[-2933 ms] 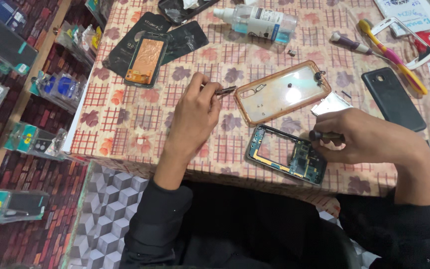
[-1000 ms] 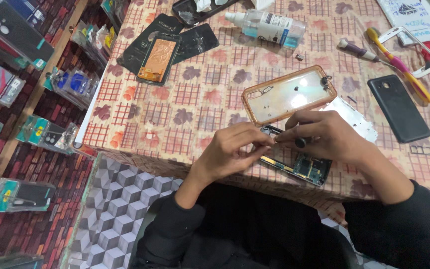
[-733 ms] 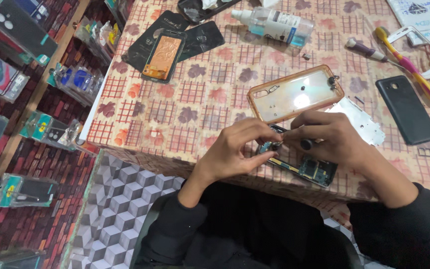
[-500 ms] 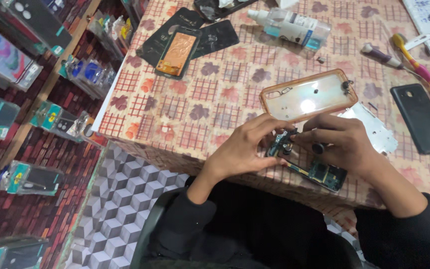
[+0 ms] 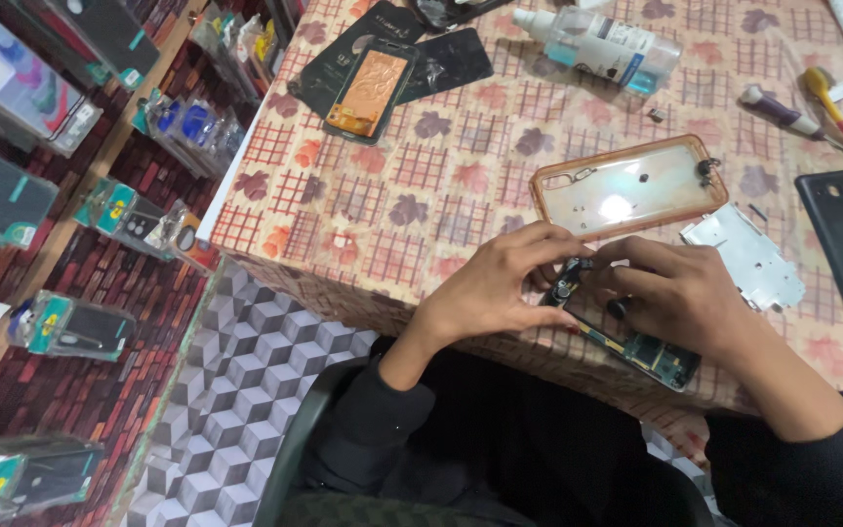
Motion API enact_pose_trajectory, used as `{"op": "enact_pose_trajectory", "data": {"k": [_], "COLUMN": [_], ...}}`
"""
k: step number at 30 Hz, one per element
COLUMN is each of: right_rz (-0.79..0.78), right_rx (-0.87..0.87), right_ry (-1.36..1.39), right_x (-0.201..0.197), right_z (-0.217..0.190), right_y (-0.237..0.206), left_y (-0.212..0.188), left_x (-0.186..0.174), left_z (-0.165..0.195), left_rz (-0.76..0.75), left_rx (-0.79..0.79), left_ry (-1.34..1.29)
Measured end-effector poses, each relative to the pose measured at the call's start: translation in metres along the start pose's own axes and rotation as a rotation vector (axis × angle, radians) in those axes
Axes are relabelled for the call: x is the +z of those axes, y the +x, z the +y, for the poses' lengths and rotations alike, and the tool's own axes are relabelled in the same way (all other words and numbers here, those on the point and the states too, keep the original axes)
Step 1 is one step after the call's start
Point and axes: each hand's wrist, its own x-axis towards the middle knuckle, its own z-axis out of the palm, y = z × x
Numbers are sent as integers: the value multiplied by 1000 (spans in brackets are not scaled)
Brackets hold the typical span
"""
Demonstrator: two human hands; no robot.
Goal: The person uses a screwdriver to remove screws from a smartphone's internal metal shield. They lift the shield to expose the motherboard and continue unscrewing components. The back cover and other parts remain on the table.
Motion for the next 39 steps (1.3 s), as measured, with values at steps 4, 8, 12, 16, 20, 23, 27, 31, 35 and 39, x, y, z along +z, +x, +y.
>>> {"op": "enact_pose_trajectory", "data": {"k": [4,8,12,16,20,23,27,31,35,39], "right_rz": [-22,-37,-48,-88,-121,-153,-188,-172,-119,-5], "right_rx": [-4,-4,-15,37,63,112,187,222,243,181], "right_ry": [25,33,24,14,22,44,63,86,78,104], "right_x": [0,-2,-3,-2,-2,-1,0,-3,-4,-7], "right_z": [1,1,1,1,1,1,1,1,1,3], "right_y": [0,0,0,0,0,1,2,-1,-3,-5], "left_y": [0,-1,0,-1,0,1,3,3,0,1], "left_x": [3,4,3,3,6,7,8,8,8,10], "left_z": [-5,-6,-4,-3,-5,-6,-5,-3,-1,-2], "left_rz": [-19,33,25,-2,-14,-11,-14,2,47,129], "left_rx": [-30,87,44,-6,-49,-39,-35,-10,-34,-61], "left_ry": [-48,39,36,-45,12,9,-13,-43,-80,30]}}
